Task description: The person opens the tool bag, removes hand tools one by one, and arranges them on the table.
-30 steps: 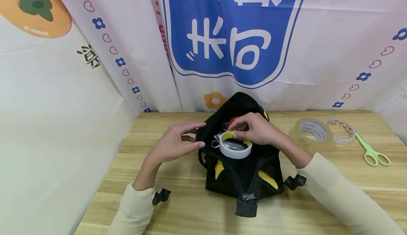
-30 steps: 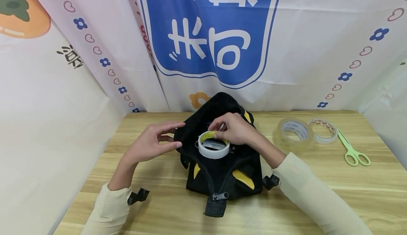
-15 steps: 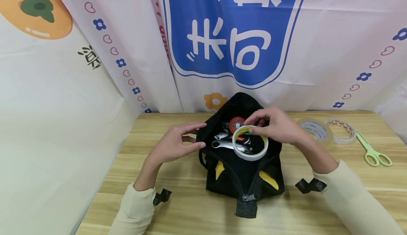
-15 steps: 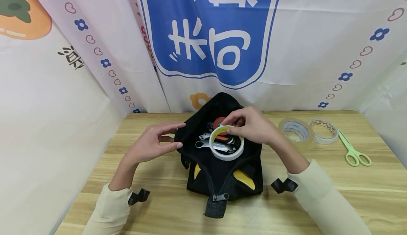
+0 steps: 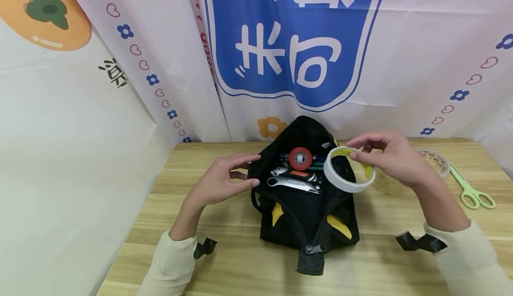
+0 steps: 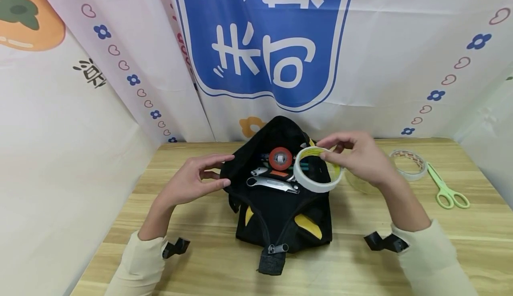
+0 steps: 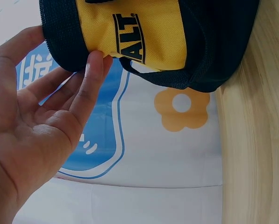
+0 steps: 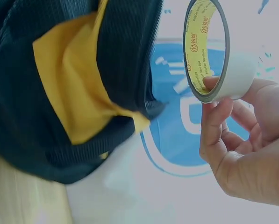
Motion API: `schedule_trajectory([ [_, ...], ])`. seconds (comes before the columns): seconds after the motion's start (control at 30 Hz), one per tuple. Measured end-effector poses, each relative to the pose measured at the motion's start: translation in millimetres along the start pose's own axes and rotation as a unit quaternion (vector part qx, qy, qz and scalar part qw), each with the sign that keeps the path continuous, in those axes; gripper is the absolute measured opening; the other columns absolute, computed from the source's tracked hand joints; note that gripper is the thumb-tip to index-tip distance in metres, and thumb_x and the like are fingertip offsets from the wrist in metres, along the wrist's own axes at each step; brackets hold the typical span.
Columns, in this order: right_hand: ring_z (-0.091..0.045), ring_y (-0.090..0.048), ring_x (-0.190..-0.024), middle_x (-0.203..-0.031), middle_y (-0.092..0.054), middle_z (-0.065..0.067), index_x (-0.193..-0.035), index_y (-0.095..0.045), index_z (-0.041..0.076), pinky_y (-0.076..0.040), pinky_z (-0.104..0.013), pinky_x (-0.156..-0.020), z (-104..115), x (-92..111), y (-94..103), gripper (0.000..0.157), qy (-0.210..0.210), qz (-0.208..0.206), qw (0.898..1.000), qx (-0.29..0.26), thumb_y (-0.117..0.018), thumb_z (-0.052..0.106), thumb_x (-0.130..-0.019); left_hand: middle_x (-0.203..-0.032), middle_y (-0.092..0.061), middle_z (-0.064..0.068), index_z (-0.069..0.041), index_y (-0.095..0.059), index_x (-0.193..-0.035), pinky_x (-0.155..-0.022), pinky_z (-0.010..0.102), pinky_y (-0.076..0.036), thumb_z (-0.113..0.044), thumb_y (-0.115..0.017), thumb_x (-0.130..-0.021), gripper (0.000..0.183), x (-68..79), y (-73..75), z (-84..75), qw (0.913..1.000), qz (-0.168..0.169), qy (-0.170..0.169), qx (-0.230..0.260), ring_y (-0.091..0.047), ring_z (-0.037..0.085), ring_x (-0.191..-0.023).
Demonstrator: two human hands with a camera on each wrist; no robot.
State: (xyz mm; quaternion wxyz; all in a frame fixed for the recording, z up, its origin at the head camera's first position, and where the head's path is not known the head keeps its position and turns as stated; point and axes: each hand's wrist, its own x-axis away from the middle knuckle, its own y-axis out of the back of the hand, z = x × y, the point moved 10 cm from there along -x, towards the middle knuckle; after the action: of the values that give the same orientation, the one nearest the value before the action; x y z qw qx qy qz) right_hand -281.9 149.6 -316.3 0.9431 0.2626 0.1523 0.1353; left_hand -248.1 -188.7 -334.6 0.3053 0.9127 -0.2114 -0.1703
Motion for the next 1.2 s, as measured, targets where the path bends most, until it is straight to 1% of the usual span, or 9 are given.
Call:
schedule_trajectory([
  [0.17, -0.015, -0.059, -0.083, -0.094, -0.071, 0.010, -0.117, -0.080, 0.004, -0.049, -0.027, -0.059, -21.4, 12.9, 22.1, 0.021, -0.014, -0.030, 0.999, 0.003, -0.081, 0.009, -0.096, -0.153, -0.064, 0.012, -0.009, -0.064, -0.150, -0.100, 0.035, -0.064, -0.018, -0.082, -0.097, 0.057, 0.0, 0.1, -1.0, 1.0000, -0.001, 0.000, -0.003, -0.069, 0.032, -0.127],
  [0.33, -0.012, -0.057, -0.078, -0.094, -0.070, 0.011, -0.118, -0.078, 0.002, -0.048, -0.026, -0.058, -45.1, 24.2, 41.1, 0.023, -0.026, -0.048, 0.998, -0.007, -0.082, 0.005, -0.095, -0.152, -0.064, 0.013, -0.009, -0.064, -0.149, -0.100, 0.035, -0.064, -0.018, -0.082, -0.097, 0.056, 0.4, 0.4, -1.5, 1.0000, -0.001, 0.001, -0.003, -0.069, 0.032, -0.127],
  [0.53, -0.012, -0.054, -0.074, -0.092, -0.071, 0.013, -0.119, -0.079, 0.006, -0.044, -0.029, -0.056, -78.0, 38.8, 59.7, 0.023, -0.053, -0.061, 0.997, -0.003, -0.080, 0.003, -0.096, -0.153, -0.064, 0.013, -0.009, -0.064, -0.150, -0.100, 0.035, -0.064, -0.018, -0.082, -0.097, 0.056, 0.3, 0.2, -0.9, 1.0000, 0.000, 0.002, -0.002, -0.069, 0.032, -0.127],
  [0.67, -0.009, -0.055, -0.073, -0.089, -0.069, 0.017, -0.115, -0.080, 0.016, -0.046, -0.025, -0.056, -99.2, 50.6, 72.4, 0.021, -0.091, -0.070, 0.993, 0.006, -0.078, 0.005, -0.098, -0.153, -0.063, 0.013, -0.009, -0.064, -0.150, -0.100, 0.035, -0.064, -0.018, -0.082, -0.097, 0.056, 0.2, 0.2, -1.2, 1.0000, 0.000, 0.002, -0.002, -0.069, 0.033, -0.128],
  [0.77, -0.008, -0.053, -0.071, -0.087, -0.069, 0.020, -0.111, -0.080, 0.026, -0.043, -0.026, -0.053, -113.4, 60.7, 82.7, 0.022, -0.116, -0.081, 0.990, 0.012, -0.077, 0.007, -0.099, -0.153, -0.064, 0.013, -0.009, -0.064, -0.150, -0.100, 0.035, -0.064, -0.018, -0.082, -0.097, 0.056, -0.3, -0.1, -1.3, 1.0000, 0.000, 0.002, -0.005, -0.069, 0.033, -0.127],
  [0.9, -0.007, -0.055, -0.069, -0.089, -0.070, 0.027, -0.110, -0.080, 0.025, -0.045, -0.023, -0.054, -133.9, 71.0, 96.3, 0.017, -0.135, -0.089, 0.987, 0.024, -0.077, 0.011, -0.100, -0.152, -0.064, 0.013, -0.009, -0.064, -0.150, -0.099, 0.035, -0.065, -0.018, -0.082, -0.097, 0.056, -0.9, -0.2, -1.5, 1.0000, 0.000, 0.000, -0.009, -0.069, 0.032, -0.127],
  [0.97, -0.005, -0.056, -0.070, -0.090, -0.069, 0.032, -0.109, -0.081, 0.024, -0.049, -0.021, -0.055, -145.1, 75.1, 103.1, 0.015, -0.145, -0.093, 0.984, 0.038, -0.076, 0.012, -0.101, -0.152, -0.064, 0.013, -0.008, -0.064, -0.150, -0.099, 0.035, -0.065, -0.017, -0.082, -0.097, 0.056, -0.7, 0.1, -2.0, 1.0000, -0.001, -0.001, -0.009, -0.069, 0.033, -0.127],
  [1.1, 0.001, -0.055, -0.072, -0.087, -0.061, 0.039, -0.102, -0.079, 0.036, -0.052, -0.020, -0.056, -165.4, 85.0, 116.2, 0.024, -0.165, -0.107, 0.978, 0.075, -0.073, 0.013, -0.103, -0.153, -0.064, 0.013, -0.008, -0.064, -0.150, -0.099, 0.035, -0.065, -0.017, -0.082, -0.097, 0.056, 0.0, 0.0, -2.4, 1.0000, -0.001, -0.002, -0.007, -0.069, 0.033, -0.127],
  [1.2, 0.005, -0.053, -0.075, -0.087, -0.057, 0.042, -0.101, -0.075, 0.043, -0.051, -0.019, -0.058, -181.0, 94.0, 125.2, 0.029, -0.186, -0.115, 0.972, 0.083, -0.072, 0.014, -0.104, -0.153, -0.064, 0.013, -0.008, -0.064, -0.150, -0.099, 0.035, -0.065, -0.017, -0.082, -0.097, 0.056, 0.1, -0.6, -2.1, 1.0000, -0.001, -0.002, -0.005, -0.069, 0.033, -0.127],
])
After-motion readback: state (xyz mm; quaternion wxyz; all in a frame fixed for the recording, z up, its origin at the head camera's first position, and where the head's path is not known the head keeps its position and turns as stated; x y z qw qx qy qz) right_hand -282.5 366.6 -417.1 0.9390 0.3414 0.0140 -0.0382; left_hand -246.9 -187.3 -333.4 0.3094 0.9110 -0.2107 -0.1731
